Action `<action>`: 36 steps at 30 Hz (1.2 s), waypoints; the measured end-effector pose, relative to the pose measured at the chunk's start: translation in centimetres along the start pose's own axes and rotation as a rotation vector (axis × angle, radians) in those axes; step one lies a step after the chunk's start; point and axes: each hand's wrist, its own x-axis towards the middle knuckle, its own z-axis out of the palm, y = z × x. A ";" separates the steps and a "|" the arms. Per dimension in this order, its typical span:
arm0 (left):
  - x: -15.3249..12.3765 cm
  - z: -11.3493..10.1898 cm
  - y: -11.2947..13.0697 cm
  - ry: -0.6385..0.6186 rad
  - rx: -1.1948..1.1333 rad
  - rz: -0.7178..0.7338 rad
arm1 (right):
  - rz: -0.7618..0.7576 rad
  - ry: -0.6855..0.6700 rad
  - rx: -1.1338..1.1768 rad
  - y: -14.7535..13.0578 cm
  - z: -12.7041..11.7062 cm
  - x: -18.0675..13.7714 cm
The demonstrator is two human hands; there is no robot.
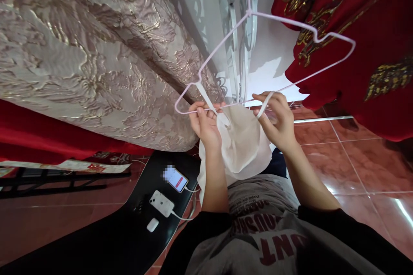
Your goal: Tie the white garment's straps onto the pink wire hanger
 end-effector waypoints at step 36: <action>-0.4 -2.8 2.6 -0.042 0.327 0.046 | -0.097 -0.272 -0.204 2.2 1.0 3.6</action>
